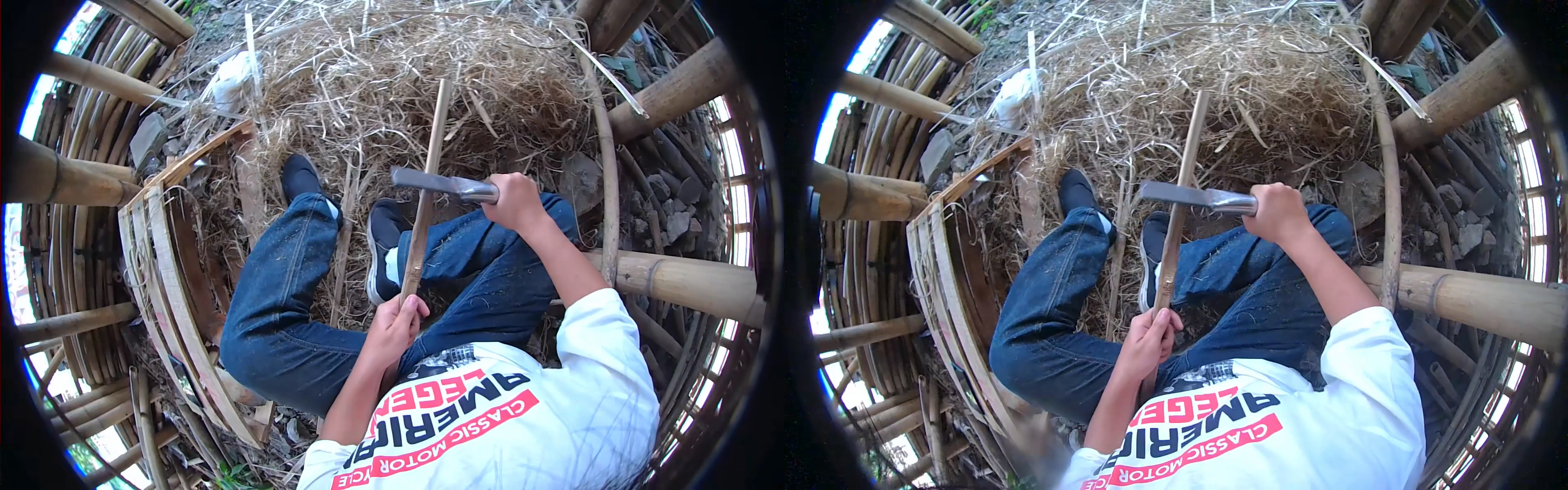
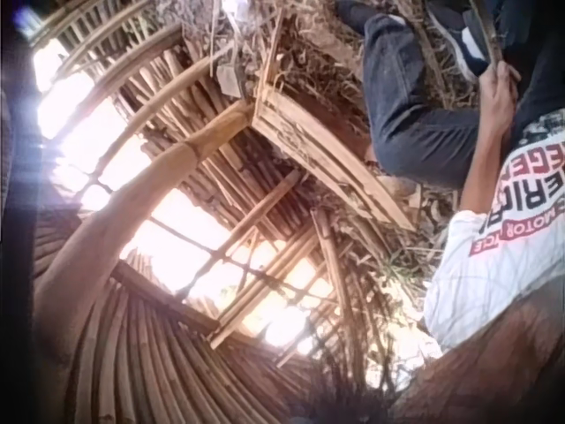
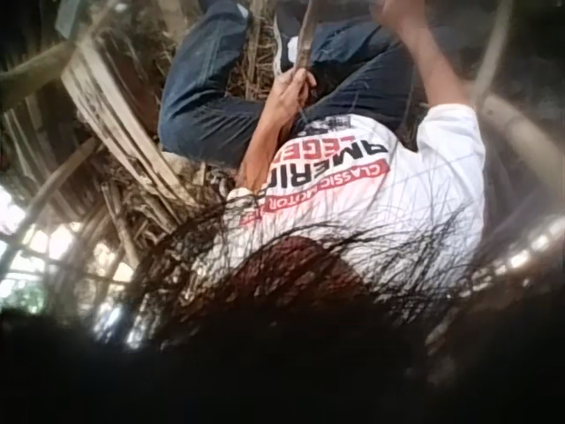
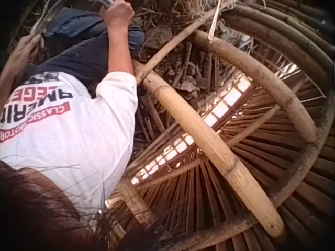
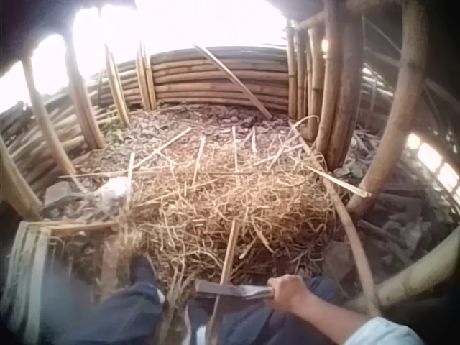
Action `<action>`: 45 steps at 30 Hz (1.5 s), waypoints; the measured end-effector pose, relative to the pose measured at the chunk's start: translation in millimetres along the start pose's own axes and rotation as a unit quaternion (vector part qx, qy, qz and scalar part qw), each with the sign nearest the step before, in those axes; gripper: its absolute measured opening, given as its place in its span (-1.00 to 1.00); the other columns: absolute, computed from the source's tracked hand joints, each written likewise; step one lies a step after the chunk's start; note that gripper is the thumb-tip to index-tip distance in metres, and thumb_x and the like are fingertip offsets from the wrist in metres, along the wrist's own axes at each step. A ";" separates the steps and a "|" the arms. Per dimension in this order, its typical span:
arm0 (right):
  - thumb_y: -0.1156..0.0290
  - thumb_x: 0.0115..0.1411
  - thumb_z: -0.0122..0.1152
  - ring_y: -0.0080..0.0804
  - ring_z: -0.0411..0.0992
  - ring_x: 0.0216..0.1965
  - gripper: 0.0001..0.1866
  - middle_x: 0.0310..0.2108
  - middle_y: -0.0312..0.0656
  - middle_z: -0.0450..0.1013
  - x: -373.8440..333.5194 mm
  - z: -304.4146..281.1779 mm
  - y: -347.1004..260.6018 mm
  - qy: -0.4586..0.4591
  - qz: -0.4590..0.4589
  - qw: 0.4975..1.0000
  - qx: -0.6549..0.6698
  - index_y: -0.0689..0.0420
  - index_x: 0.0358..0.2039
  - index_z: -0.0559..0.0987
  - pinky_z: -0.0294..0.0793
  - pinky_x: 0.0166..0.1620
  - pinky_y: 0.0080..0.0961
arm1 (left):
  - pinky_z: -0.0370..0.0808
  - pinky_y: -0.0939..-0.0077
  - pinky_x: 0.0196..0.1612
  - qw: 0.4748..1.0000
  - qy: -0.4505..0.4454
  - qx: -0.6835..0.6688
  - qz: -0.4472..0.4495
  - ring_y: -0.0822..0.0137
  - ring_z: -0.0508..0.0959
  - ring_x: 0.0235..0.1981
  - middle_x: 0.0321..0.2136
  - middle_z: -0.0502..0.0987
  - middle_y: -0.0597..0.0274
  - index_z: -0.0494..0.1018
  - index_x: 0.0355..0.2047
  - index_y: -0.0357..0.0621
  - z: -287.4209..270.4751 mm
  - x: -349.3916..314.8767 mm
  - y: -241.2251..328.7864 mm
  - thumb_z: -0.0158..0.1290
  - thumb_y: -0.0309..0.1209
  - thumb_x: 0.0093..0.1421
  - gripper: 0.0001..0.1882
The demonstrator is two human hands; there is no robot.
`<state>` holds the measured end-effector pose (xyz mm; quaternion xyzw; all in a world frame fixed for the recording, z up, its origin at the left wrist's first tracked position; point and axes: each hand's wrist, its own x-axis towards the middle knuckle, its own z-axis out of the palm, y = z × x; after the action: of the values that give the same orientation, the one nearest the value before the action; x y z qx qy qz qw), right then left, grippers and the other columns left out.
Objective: The person uses a knife to shave thin strips from a bamboo stick.
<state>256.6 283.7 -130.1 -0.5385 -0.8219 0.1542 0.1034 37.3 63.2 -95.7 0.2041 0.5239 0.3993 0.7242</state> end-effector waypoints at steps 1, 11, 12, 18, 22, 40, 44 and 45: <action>0.31 -0.12 0.22 0.08 0.53 -0.45 -0.85 -0.57 0.05 0.51 -1.2 0.7 -2.8 -0.012 0.017 1.000 -0.003 0.12 -0.60 0.57 0.55 -0.29 -0.11 | 0.07 0.72 -0.73 1.000 0.003 0.001 -0.009 0.67 0.13 -0.79 -0.77 0.18 0.50 0.38 -0.37 -0.23 -0.7 0.7 -0.7 -0.23 -0.22 0.44 -0.64; 0.28 -0.12 0.21 0.10 0.53 -0.44 -0.82 -0.57 0.06 0.51 -0.7 -4.9 7.5 0.001 -0.008 1.000 -0.025 0.14 -0.58 0.56 0.56 -0.29 -0.09 | 0.09 0.70 -0.73 0.999 0.000 -0.011 -0.036 0.66 0.14 -0.79 -0.77 0.18 0.50 0.40 -0.36 -0.24 -2.3 0.1 -0.9 -0.22 -0.25 0.43 -0.65; 0.29 -0.12 0.20 0.10 0.53 -0.44 -0.82 -0.57 0.06 0.51 -4.2 -2.6 4.3 0.012 -0.048 0.999 0.009 0.14 -0.59 0.55 0.56 -0.29 -0.10 | 0.09 0.70 -0.73 0.999 0.001 -0.011 -0.038 0.66 0.14 -0.79 -0.77 0.18 0.50 0.40 -0.36 -0.24 0.5 0.5 1.1 -0.22 -0.25 0.43 -0.65; 0.27 -0.07 0.18 0.09 0.54 -0.41 -0.79 -0.53 0.06 0.53 19.1 -15.0 10.6 0.024 0.039 0.999 -0.028 0.16 -0.54 0.59 0.56 -0.24 -0.11 | 0.12 0.71 -0.72 0.998 -0.003 0.010 -0.057 0.66 0.18 -0.78 -0.77 0.21 0.49 0.42 -0.39 -0.23 0.0 0.8 1.1 -0.20 -0.23 0.42 -0.63; 0.26 -0.06 0.19 0.10 0.53 -0.42 -0.79 -0.54 0.05 0.52 30.6 -6.8 15.1 0.032 0.032 0.995 -0.094 0.16 -0.54 0.59 0.56 -0.23 -0.09 | 0.12 0.70 -0.73 0.998 0.010 0.042 -0.037 0.65 0.17 -0.78 -0.76 0.21 0.49 0.42 -0.39 -0.23 6.9 -2.0 -0.9 -0.21 -0.22 0.42 -0.63; 0.21 -0.01 0.18 0.13 0.53 -0.26 -0.69 -0.36 0.14 0.55 52.7 4.8 34.5 -0.010 0.201 0.979 -0.009 0.18 -0.37 0.63 0.52 -0.12 -0.07 | 0.07 0.69 -0.72 0.997 0.013 0.045 -0.064 0.64 0.10 -0.77 -0.75 0.15 0.50 0.38 -0.34 -0.23 -0.7 11.9 -10.8 -0.30 -0.18 0.45 -0.59; 0.21 -0.02 0.21 0.11 0.53 -0.34 -0.76 -0.45 0.07 0.55 4.7 18.9 28.8 0.040 0.157 0.987 0.025 0.11 -0.46 0.59 0.52 -0.22 -0.05 | 0.00 0.71 -0.71 0.998 0.016 -0.018 -0.060 0.65 0.05 -0.76 -0.74 0.13 0.51 0.36 -0.28 -0.18 -5.6 15.1 -3.5 -0.28 -0.13 0.43 -0.62; 0.21 -0.03 0.23 0.09 0.53 -0.36 -0.78 -0.47 0.04 0.54 -0.5 16.7 21.9 0.039 0.133 0.990 0.016 0.10 -0.48 0.58 0.52 -0.24 -0.06 | -0.04 0.70 -0.73 0.997 0.019 -0.045 -0.065 0.66 0.00 -0.76 -0.73 0.06 0.55 0.32 -0.35 -0.12 -3.7 14.1 3.1 -0.27 -0.11 0.43 -0.63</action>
<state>269.9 289.0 -153.6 -0.6471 -0.7355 0.1590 0.1222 34.6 75.8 -103.2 0.1292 0.5314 0.3782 0.7469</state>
